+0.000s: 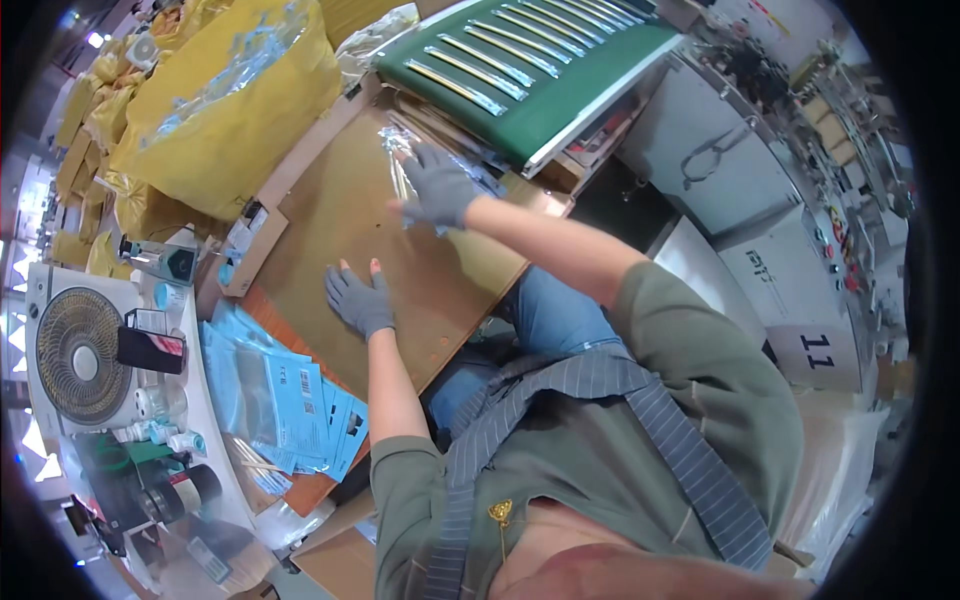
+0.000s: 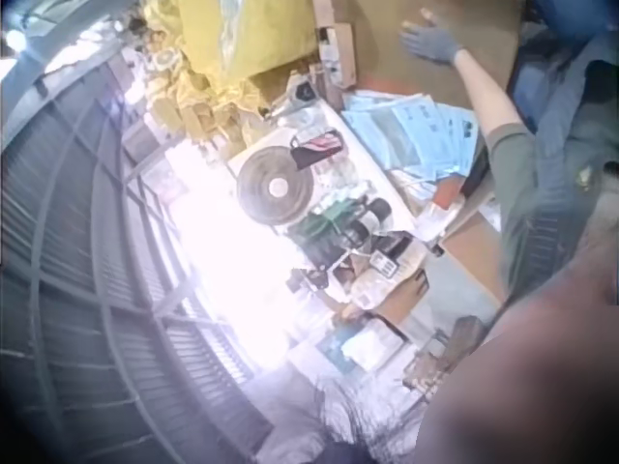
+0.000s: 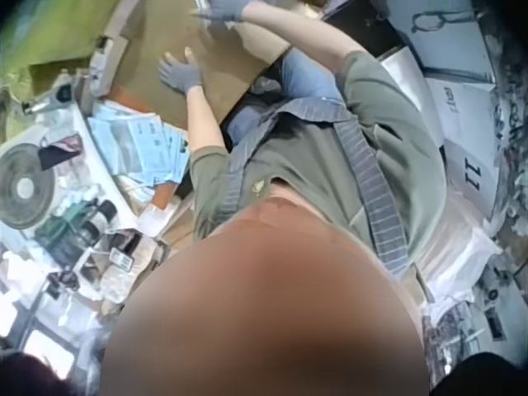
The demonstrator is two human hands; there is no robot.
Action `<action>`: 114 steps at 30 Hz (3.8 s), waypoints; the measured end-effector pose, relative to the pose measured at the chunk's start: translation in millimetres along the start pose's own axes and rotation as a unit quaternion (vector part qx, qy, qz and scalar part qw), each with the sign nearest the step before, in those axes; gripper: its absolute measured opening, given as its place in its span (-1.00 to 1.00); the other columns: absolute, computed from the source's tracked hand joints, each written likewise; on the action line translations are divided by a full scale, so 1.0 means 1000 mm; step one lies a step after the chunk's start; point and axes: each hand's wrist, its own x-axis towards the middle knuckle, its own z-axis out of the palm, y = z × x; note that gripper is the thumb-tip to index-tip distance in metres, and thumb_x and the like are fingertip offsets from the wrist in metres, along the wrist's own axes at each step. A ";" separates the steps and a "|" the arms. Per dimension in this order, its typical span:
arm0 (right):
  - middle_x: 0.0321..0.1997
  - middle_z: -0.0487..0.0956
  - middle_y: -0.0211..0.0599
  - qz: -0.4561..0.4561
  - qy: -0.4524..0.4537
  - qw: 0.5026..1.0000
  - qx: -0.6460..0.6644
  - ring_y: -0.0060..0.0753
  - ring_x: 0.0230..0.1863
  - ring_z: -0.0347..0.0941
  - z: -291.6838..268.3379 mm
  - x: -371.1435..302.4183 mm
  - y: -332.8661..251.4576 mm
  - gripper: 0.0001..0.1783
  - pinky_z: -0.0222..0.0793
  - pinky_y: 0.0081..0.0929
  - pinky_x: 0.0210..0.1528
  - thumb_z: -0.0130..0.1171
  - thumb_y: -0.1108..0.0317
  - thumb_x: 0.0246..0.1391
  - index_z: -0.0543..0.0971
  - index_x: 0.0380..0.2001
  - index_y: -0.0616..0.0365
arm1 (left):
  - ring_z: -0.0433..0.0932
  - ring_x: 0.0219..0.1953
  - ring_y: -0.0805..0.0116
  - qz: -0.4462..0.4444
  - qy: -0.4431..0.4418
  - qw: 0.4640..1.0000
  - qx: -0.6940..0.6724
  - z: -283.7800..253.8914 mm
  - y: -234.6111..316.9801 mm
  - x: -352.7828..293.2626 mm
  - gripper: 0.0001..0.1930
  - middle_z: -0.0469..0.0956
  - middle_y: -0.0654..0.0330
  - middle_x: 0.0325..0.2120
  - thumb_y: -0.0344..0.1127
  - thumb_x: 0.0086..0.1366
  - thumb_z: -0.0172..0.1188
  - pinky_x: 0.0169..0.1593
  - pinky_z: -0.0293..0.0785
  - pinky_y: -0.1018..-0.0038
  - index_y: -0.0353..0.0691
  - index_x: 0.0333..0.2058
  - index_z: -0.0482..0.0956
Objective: Gathering bundles of wooden sticks from a table, aligning them, and placing them into plastic bags for packaging.
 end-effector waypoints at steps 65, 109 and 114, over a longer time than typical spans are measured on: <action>0.39 -0.07 0.22 -0.023 -0.129 0.991 0.006 0.19 0.43 -0.26 0.015 -0.207 0.011 0.16 -0.44 0.13 0.37 -0.12 -0.44 -0.11 0.02 0.27 0.37 | 0.31 0.14 0.02 0.017 -0.072 0.996 -0.058 0.022 -0.006 0.026 -0.23 0.37 -0.10 0.07 0.28 0.26 -0.14 0.17 0.19 0.19 -0.43 0.05 0.38; 0.39 -0.16 0.28 -0.032 -0.181 0.983 0.019 0.26 0.42 -0.31 -0.015 -0.203 0.004 0.19 -0.47 0.17 0.36 -0.15 -0.49 -0.11 -0.02 0.29 0.34 | 0.24 0.19 0.01 -0.004 -0.099 0.994 -0.043 0.005 0.008 0.024 -0.22 0.28 -0.10 0.14 0.27 0.24 -0.08 0.24 0.10 0.18 -0.37 0.14 0.28; 0.39 -0.13 0.27 -0.045 -0.174 0.984 0.010 0.26 0.42 -0.28 -0.014 -0.201 0.002 0.18 -0.45 0.16 0.36 -0.18 -0.50 -0.11 -0.01 0.28 0.35 | 0.25 0.18 0.00 -0.007 -0.089 0.995 -0.050 0.018 -0.003 0.023 -0.22 0.29 -0.10 0.14 0.26 0.23 -0.05 0.23 0.11 0.17 -0.38 0.13 0.30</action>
